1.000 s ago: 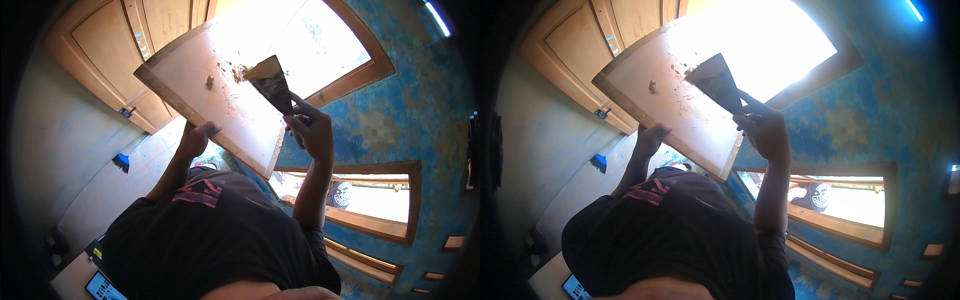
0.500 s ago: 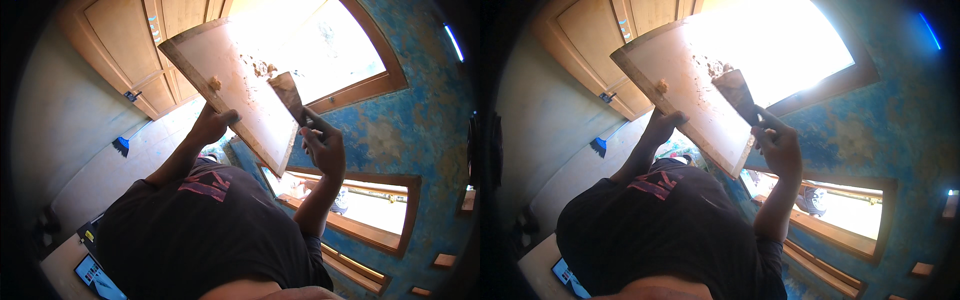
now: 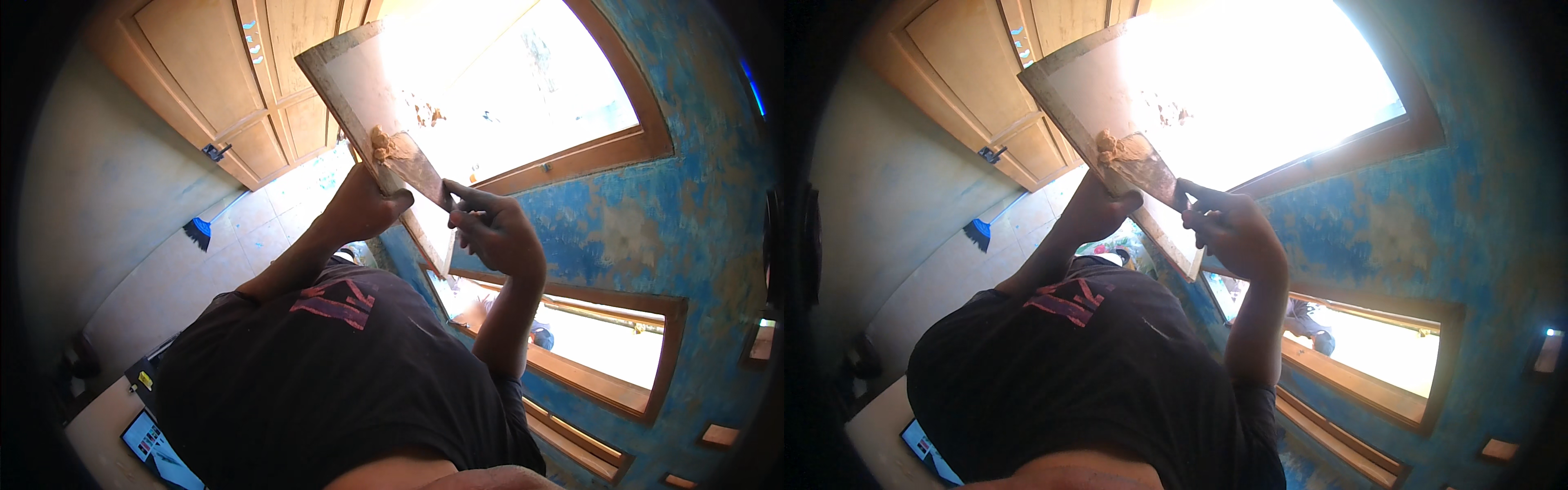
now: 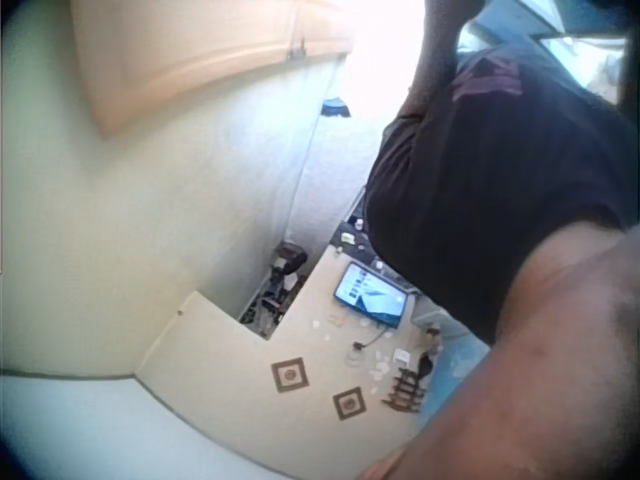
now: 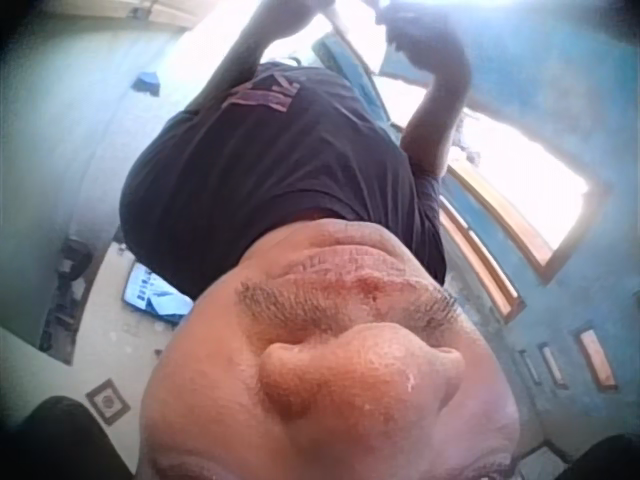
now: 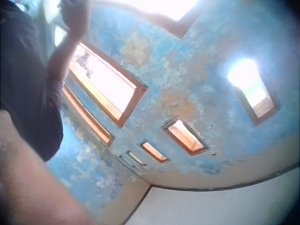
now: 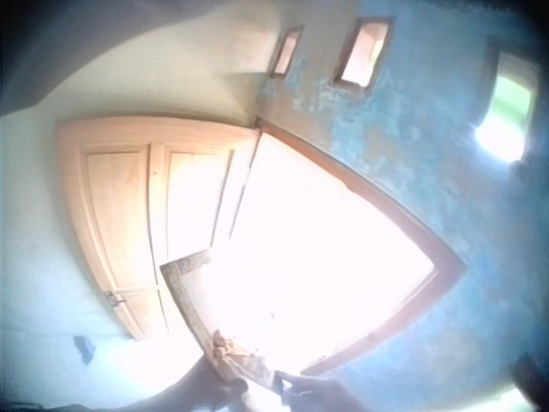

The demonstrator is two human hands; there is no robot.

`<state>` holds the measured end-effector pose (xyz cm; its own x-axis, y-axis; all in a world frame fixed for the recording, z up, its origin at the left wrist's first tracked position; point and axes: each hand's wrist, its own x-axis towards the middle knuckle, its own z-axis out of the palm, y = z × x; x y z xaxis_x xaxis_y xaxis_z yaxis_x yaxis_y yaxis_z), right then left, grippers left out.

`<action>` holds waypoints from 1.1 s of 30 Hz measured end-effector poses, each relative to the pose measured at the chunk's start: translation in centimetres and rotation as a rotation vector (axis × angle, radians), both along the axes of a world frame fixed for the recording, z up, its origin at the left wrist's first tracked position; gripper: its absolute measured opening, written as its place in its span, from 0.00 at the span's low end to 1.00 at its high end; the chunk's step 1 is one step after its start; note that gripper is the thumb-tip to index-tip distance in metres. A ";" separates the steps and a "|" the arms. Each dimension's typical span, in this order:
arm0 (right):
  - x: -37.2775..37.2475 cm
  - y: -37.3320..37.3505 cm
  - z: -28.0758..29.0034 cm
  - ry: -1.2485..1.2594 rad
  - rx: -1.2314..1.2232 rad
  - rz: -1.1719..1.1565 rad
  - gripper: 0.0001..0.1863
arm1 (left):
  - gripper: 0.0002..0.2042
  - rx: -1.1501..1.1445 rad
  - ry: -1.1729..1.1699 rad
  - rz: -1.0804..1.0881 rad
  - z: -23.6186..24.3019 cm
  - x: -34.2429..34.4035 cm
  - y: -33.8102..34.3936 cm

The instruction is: The person applies plaster to a blue ceiling using a trowel and hawk. They repeatedly scoop plaster from the hawk and spread it onto the ceiling surface in a room with multiple window openings.

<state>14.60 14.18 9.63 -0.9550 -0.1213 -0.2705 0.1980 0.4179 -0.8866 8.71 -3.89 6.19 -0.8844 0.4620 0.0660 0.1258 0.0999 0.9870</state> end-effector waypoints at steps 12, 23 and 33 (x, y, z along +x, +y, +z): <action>-2.1 -1.5 -3.1 0.157 -0.442 -0.160 0.20 | 0.12 -0.087 0.009 -0.025 -0.9 -0.4 0.4; 2.1 4.3 0.8 0.530 -0.627 -0.511 0.19 | 0.13 0.562 -0.412 0.125 -5.6 -2.3 0.1; 10.8 9.5 10.1 0.769 -0.739 -0.473 0.25 | 0.35 0.820 -0.533 0.149 -5.7 -2.1 -1.6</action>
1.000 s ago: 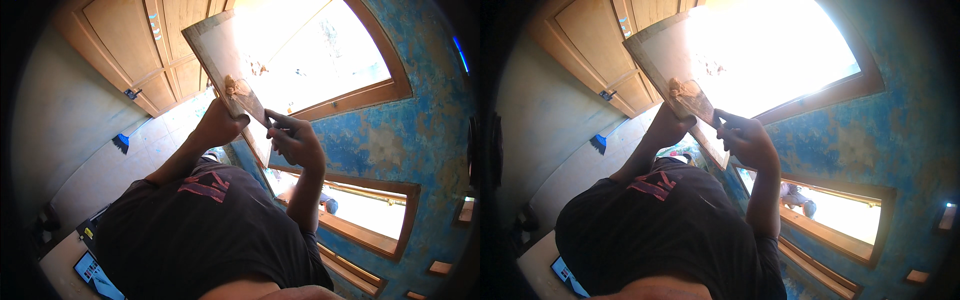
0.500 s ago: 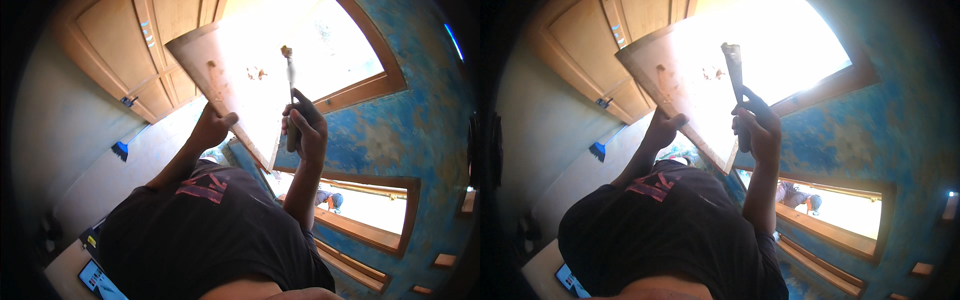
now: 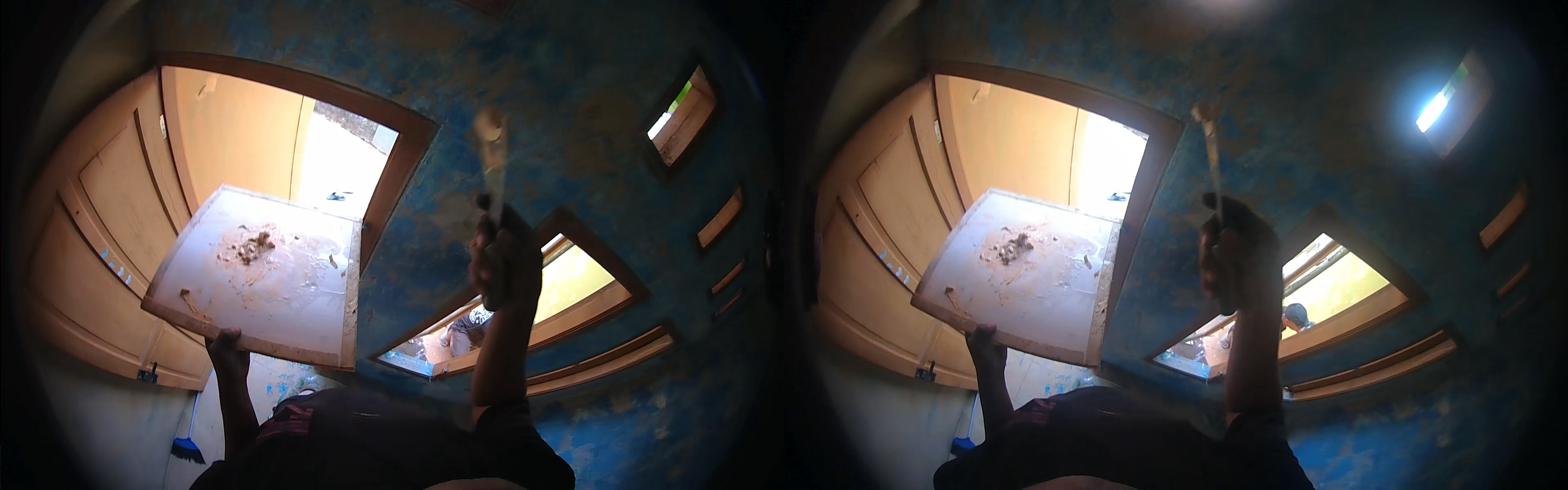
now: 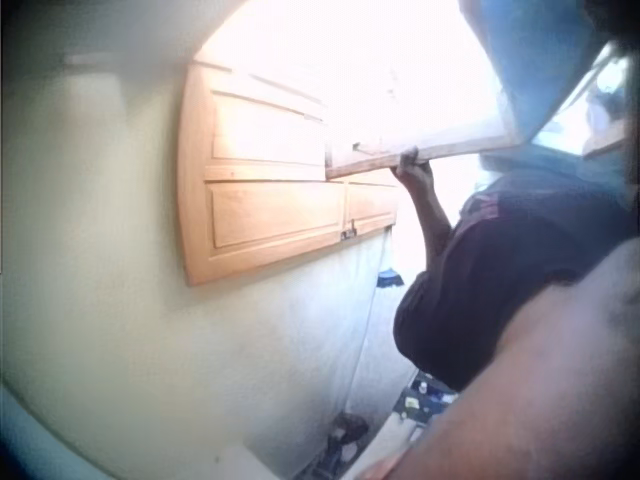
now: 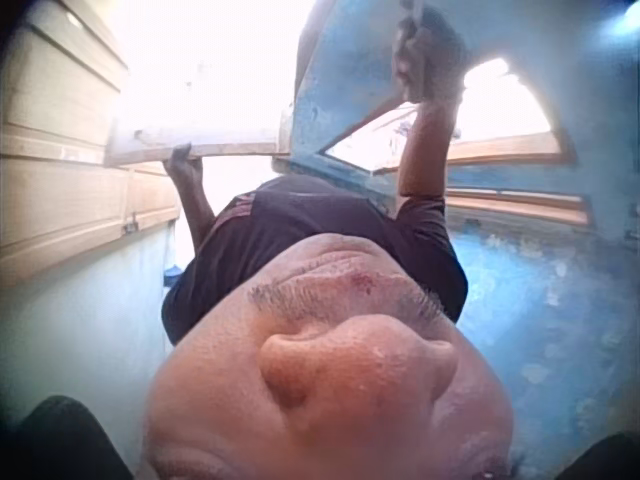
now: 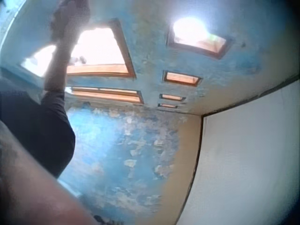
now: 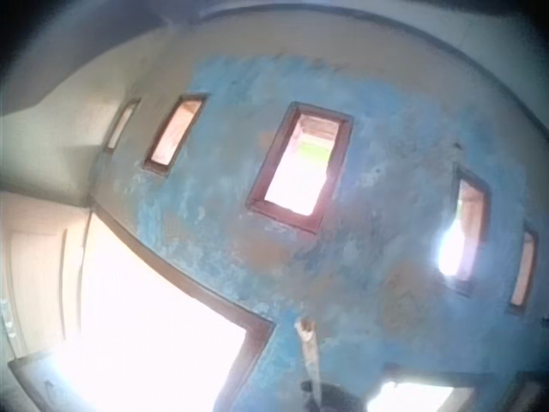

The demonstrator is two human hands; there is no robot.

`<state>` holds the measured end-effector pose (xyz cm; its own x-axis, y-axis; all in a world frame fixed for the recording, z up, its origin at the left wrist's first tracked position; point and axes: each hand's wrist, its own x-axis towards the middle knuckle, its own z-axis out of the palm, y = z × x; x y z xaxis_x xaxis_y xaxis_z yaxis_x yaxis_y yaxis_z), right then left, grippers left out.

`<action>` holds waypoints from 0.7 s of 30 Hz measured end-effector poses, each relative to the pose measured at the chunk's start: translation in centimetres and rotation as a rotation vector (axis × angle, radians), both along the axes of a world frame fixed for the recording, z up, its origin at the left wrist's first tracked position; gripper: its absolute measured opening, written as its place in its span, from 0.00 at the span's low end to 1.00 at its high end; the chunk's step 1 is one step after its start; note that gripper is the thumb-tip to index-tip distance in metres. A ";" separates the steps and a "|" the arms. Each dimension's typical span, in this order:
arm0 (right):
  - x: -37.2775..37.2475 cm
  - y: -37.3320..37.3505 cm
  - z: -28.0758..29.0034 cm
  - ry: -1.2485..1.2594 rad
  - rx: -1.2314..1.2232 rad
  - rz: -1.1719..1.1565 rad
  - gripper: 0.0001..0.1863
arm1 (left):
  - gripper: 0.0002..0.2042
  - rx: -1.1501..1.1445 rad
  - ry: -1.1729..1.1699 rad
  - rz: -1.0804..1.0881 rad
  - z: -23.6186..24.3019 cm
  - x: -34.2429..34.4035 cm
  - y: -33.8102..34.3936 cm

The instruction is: The person applies plaster to a blue ceiling using a trowel and hawk. They repeatedly scoop plaster from the hawk and spread it onto the ceiling surface in a room with multiple window openings.

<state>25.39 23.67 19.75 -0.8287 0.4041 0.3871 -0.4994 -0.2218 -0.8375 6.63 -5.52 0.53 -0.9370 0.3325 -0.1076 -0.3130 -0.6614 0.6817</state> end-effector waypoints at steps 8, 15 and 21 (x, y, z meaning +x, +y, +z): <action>-0.7 2.5 0.7 -0.016 -0.294 0.398 0.25 | 0.34 -0.058 -0.015 0.085 -0.2 0.5 0.2; -4.3 2.6 -4.8 -0.422 0.353 0.118 0.22 | 0.30 -0.092 -0.027 0.197 -1.0 0.0 -0.4; -8.7 0.1 -7.0 -0.636 0.967 -0.045 0.19 | 0.26 -0.028 0.058 0.163 -0.1 0.5 0.2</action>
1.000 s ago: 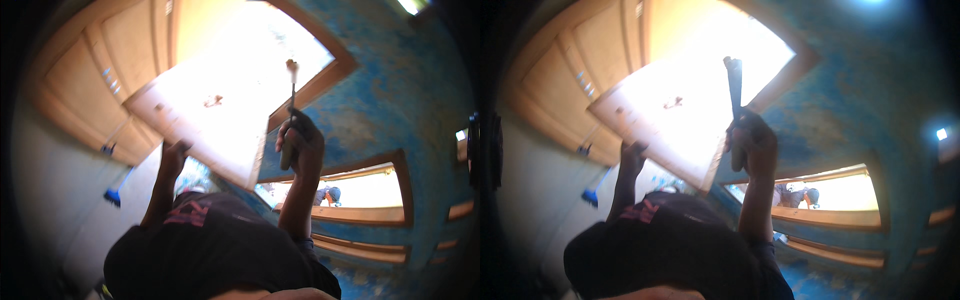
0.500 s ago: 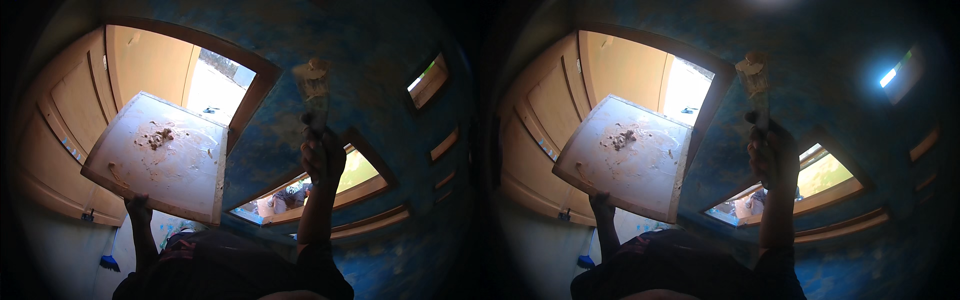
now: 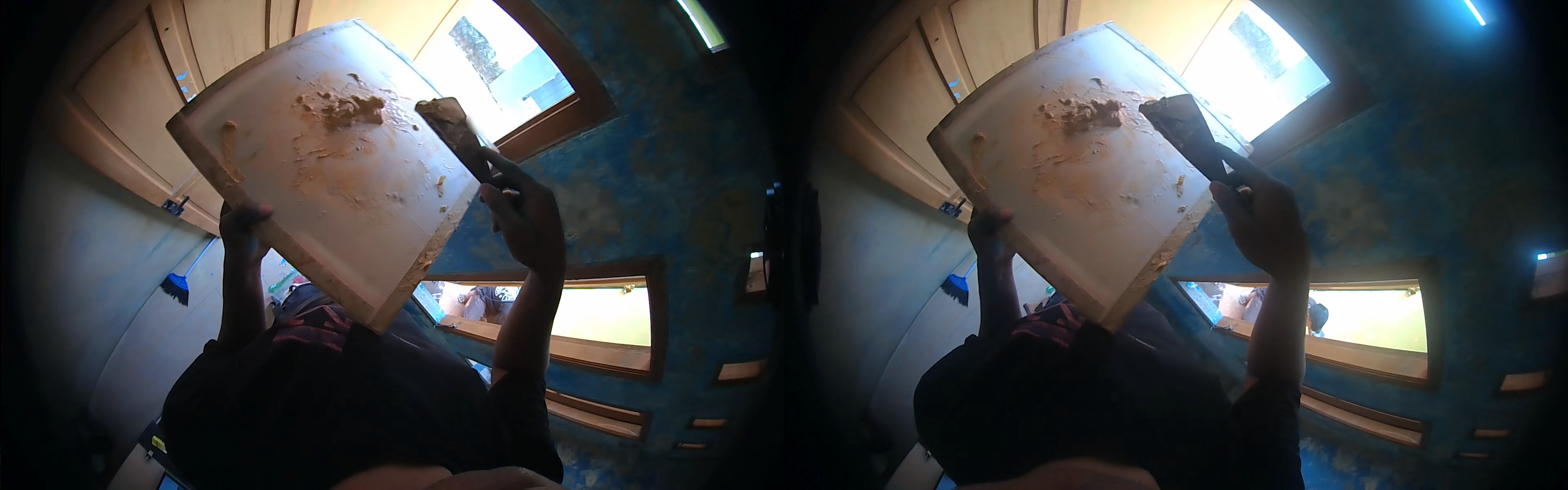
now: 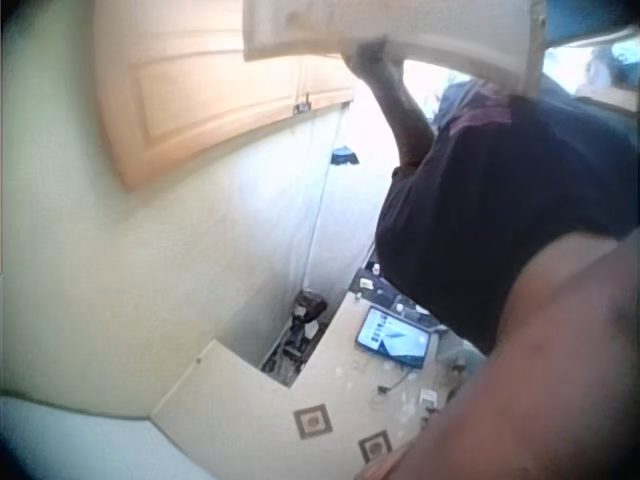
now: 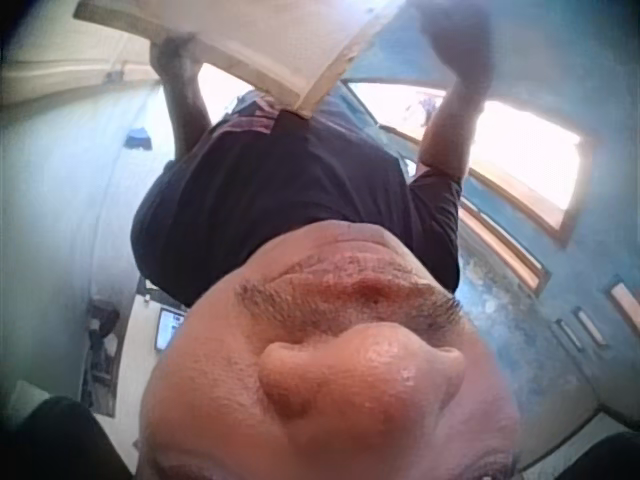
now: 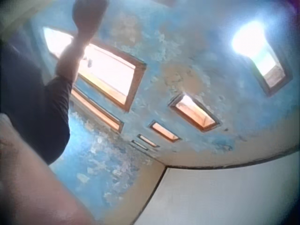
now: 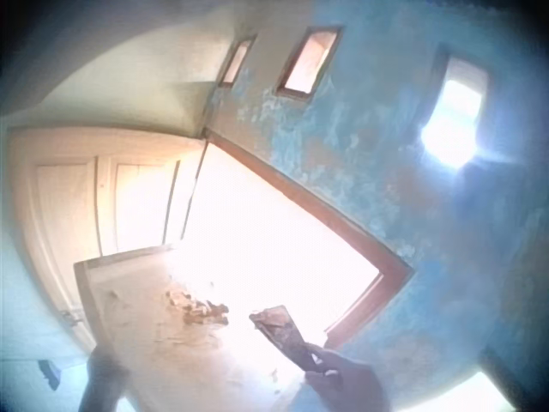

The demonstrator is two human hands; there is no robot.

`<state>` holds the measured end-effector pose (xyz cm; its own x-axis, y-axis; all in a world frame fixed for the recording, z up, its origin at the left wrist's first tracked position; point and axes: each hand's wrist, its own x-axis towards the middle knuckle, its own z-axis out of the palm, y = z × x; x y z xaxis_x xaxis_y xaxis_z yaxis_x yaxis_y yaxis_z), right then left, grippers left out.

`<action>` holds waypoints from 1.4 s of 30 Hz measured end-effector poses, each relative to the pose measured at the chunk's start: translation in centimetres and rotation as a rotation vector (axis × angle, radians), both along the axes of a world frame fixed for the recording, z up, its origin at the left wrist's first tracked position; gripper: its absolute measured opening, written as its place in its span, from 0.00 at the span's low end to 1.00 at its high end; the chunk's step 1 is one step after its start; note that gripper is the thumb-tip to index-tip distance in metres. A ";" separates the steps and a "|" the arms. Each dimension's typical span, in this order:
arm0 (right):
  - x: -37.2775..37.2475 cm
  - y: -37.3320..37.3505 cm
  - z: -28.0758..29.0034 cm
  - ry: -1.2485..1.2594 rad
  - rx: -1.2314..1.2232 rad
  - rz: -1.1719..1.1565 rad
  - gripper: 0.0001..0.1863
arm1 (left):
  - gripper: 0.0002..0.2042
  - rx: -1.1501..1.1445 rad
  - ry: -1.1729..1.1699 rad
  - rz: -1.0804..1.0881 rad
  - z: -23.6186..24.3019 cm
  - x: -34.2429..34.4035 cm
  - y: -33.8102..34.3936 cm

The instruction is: The person applies plaster to a blue ceiling using a trowel and hawk. They repeatedly scoop plaster from the hawk and spread it onto the ceiling surface in a room with multiple window openings.

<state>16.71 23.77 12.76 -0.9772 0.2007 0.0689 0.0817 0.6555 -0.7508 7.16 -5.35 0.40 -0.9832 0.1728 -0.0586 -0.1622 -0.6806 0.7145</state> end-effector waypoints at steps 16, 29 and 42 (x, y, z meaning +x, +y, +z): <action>2.4 0.5 2.5 -0.214 0.438 0.056 0.18 | 0.26 0.027 0.088 -0.037 0.2 -0.1 1.2; 6.3 4.1 3.2 -0.283 0.271 -0.049 0.24 | 0.28 -0.062 -0.019 0.165 1.3 0.1 2.2; 5.3 11.7 -0.7 -0.165 0.239 0.272 0.20 | 0.20 -0.070 -0.170 -0.126 0.4 -6.1 1.5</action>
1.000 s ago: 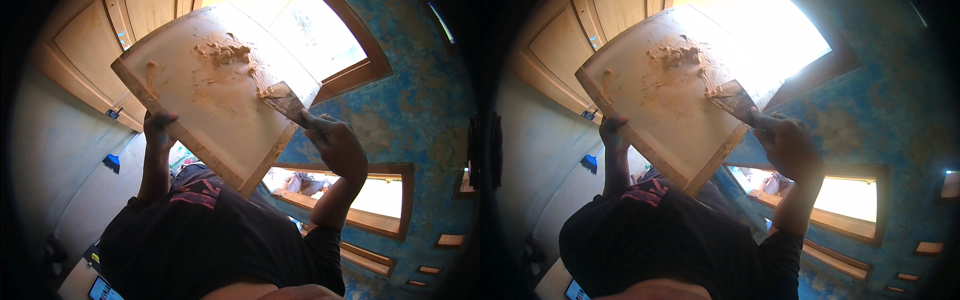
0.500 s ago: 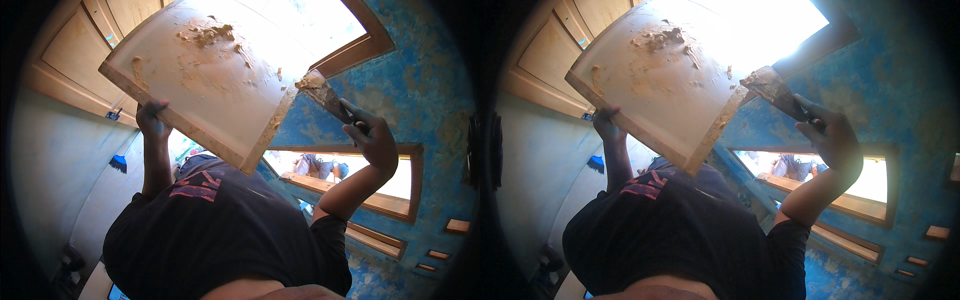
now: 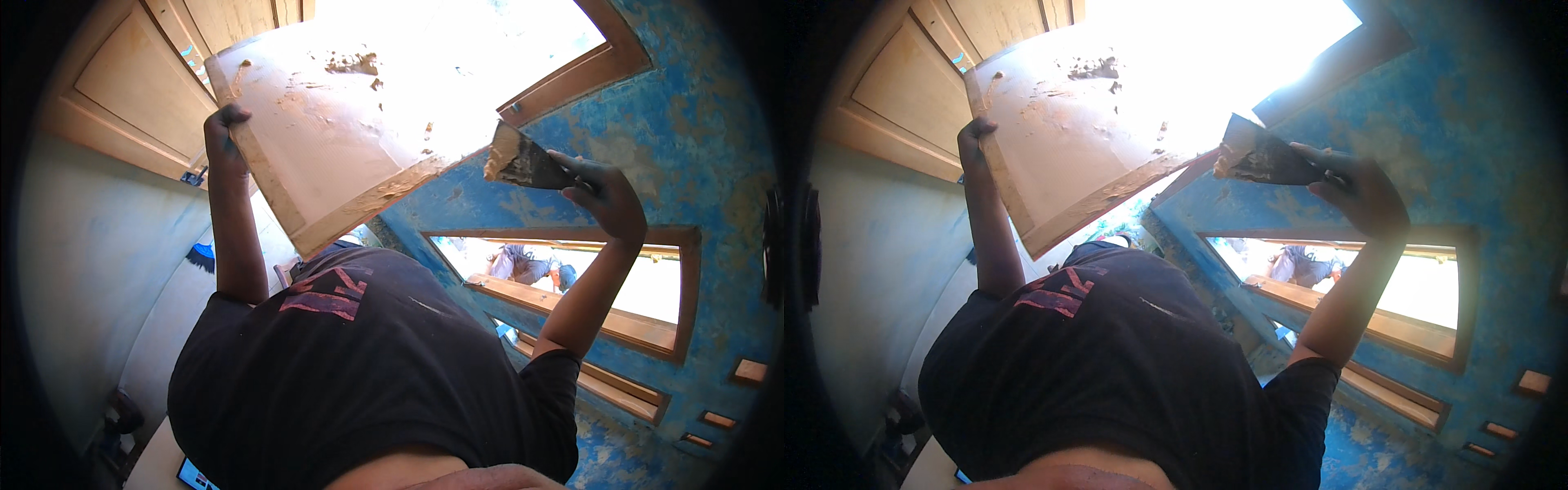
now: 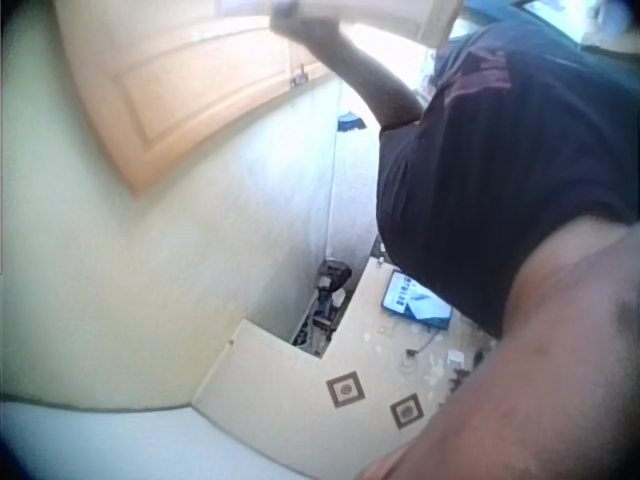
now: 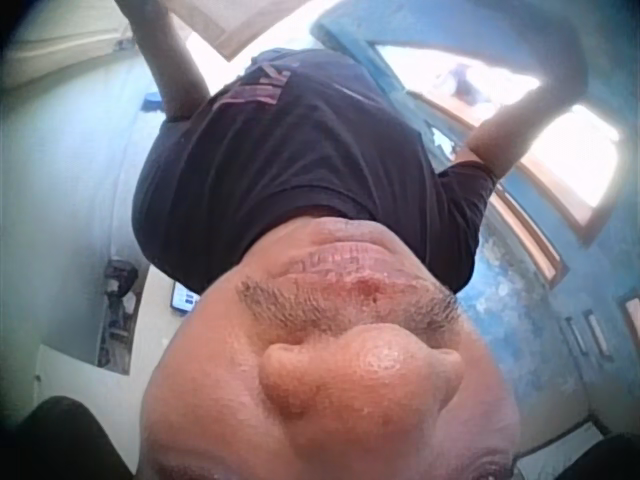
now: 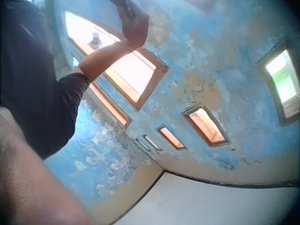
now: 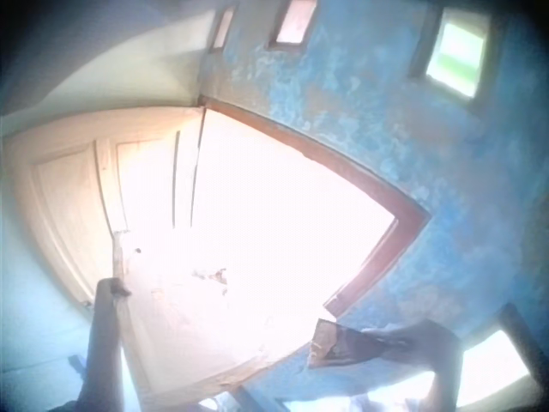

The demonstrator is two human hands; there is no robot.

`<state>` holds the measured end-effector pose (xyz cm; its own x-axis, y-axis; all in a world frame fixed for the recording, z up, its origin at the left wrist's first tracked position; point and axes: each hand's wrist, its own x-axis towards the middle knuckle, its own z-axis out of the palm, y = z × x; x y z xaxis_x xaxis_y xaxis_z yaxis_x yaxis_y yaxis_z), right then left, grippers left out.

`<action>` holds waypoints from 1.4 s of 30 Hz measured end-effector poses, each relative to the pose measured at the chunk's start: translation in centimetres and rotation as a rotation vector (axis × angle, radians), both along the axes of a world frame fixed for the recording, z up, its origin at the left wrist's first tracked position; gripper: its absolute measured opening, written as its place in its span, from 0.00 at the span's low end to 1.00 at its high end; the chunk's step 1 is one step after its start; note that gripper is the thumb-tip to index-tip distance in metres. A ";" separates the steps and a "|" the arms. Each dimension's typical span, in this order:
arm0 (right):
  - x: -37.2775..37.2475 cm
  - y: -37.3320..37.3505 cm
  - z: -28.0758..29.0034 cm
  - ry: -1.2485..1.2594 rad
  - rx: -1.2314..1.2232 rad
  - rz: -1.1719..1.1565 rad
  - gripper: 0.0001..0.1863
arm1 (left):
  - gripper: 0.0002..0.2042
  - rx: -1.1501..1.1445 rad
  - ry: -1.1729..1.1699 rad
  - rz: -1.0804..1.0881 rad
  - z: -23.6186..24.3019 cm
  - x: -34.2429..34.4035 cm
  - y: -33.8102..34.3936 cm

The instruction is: The person applies plaster to a blue ceiling using a trowel and hawk. They repeatedly scoop plaster from the hawk and spread it onto the ceiling surface in a room with multiple window openings.

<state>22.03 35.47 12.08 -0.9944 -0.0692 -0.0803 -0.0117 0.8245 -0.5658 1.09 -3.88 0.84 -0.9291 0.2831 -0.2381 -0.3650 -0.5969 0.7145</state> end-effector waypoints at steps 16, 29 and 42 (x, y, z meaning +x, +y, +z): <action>-5.6 0.6 -2.0 -0.364 -0.124 0.266 0.23 | 0.16 -0.100 -0.019 -0.135 -3.2 -4.1 -0.9; -6.8 1.6 -4.2 -0.310 -0.152 0.391 0.21 | 0.13 -0.193 0.064 -0.075 -6.7 -5.7 -1.6; -9.2 -1.1 -5.5 0.088 0.055 -0.048 0.19 | 0.16 -0.153 0.102 0.034 -4.6 -2.3 0.8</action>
